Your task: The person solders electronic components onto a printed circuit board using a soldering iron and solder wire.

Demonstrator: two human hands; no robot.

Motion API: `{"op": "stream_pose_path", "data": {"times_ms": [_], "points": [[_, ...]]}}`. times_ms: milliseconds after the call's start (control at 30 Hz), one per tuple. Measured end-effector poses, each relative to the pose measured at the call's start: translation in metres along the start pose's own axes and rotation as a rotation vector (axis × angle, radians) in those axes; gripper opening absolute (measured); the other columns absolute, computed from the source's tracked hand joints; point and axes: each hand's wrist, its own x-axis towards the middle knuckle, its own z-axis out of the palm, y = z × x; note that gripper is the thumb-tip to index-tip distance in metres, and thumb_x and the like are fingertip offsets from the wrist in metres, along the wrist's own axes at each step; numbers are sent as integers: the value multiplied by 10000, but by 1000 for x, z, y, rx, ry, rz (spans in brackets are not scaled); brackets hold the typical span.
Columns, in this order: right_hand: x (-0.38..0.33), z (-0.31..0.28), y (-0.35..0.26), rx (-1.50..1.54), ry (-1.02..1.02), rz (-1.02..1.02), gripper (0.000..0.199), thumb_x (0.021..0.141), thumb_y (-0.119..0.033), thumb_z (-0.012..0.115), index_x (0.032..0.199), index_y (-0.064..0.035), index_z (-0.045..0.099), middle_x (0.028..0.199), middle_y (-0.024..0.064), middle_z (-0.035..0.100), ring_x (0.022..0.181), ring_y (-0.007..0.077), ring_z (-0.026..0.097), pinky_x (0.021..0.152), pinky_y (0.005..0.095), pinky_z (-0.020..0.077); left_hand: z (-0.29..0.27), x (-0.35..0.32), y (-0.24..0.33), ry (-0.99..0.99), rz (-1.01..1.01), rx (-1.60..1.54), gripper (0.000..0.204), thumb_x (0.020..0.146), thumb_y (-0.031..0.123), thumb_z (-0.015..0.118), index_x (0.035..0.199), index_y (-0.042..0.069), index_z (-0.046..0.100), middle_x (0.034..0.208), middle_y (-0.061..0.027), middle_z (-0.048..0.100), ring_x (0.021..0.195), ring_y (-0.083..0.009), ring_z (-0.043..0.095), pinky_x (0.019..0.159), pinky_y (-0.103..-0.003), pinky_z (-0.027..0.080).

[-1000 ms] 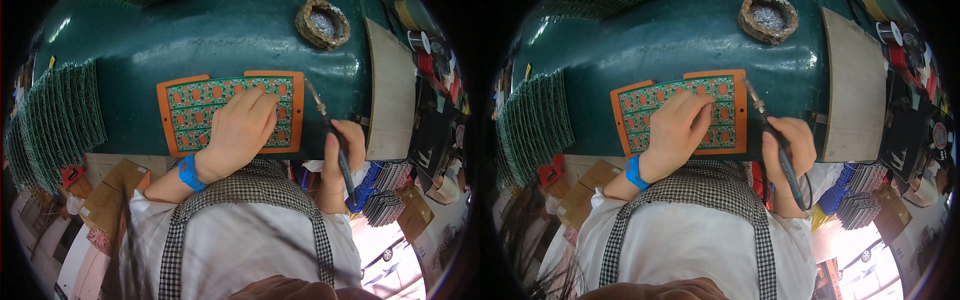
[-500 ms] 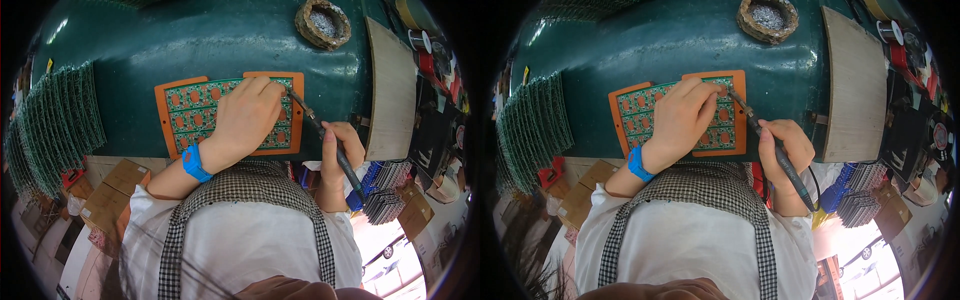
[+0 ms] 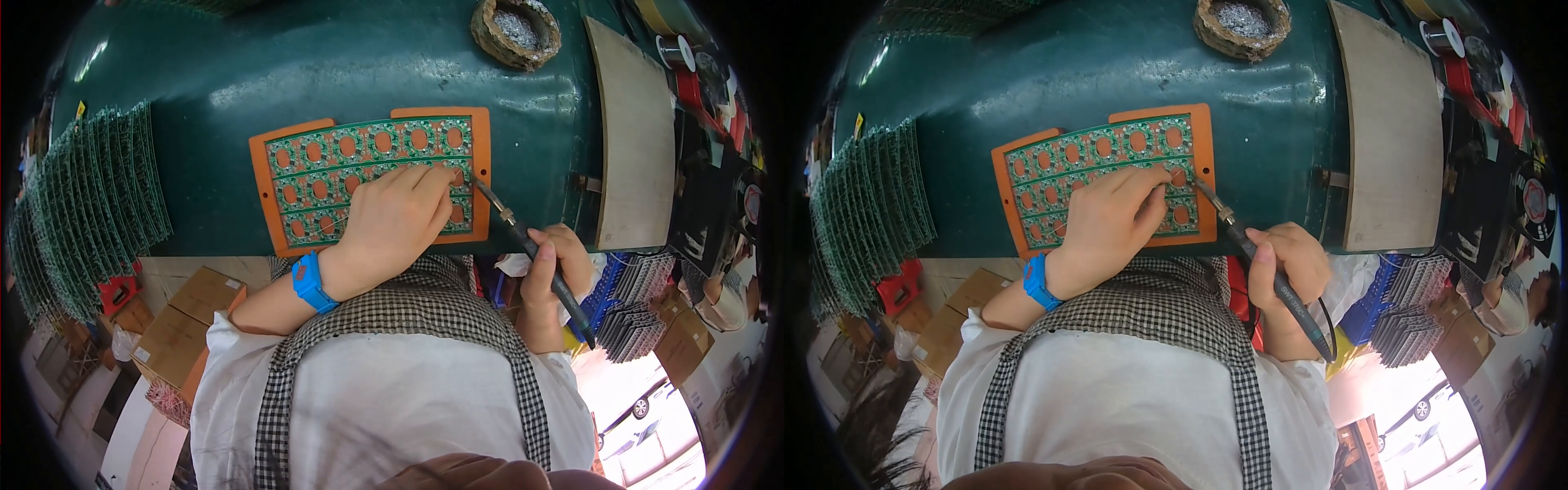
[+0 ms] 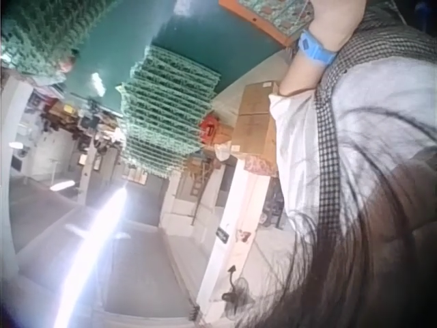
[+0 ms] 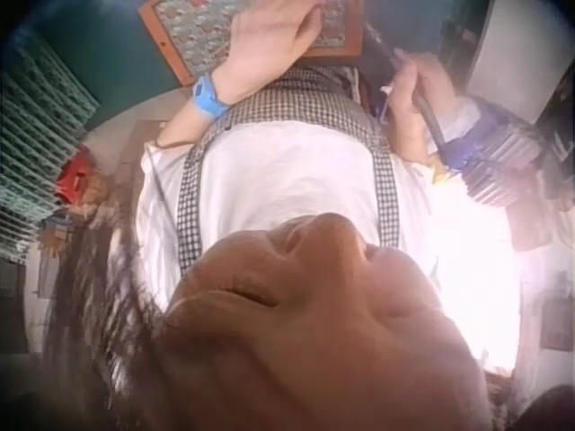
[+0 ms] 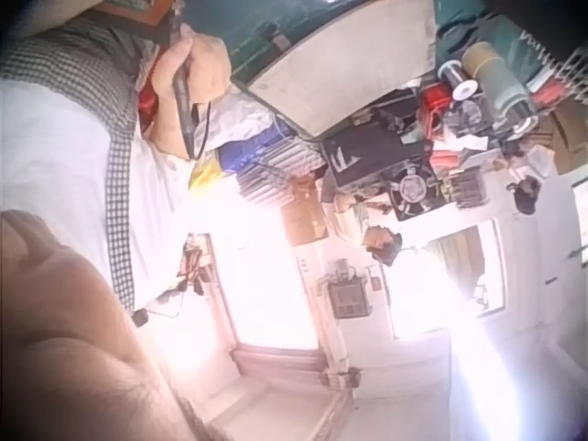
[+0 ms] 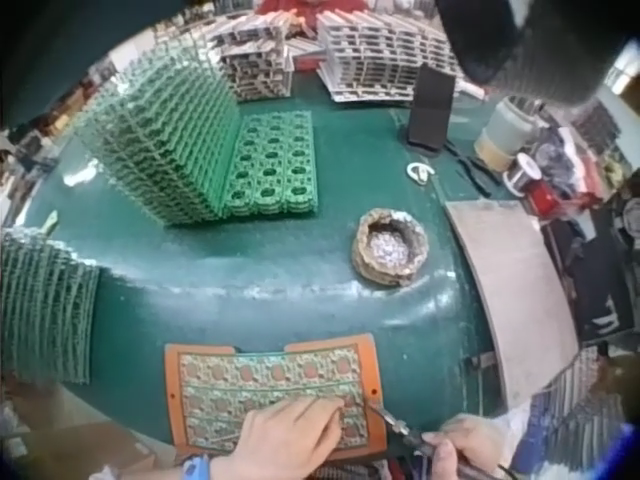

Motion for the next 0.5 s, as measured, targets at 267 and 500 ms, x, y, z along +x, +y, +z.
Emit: {"op": "stream_pose_path", "data": {"times_ms": [267,500], "points": [[6,6,1,-22,-11,-77,11,718,34,590,711,29,582,659,132,633,527,230,597,504,288,481,3,1,0,31,30,33,134,805,39,614,938,46,628,843,-73,665,694,-237,640,542,-324,493],[6,8,4,-36,-18,-129,29,691,36,603,686,15,584,634,122,634,503,222,607,476,275,483,0,1,2,12,7,35,123,815,44,612,937,53,628,850,-69,667,704,-237,642,549,-319,493]]}}
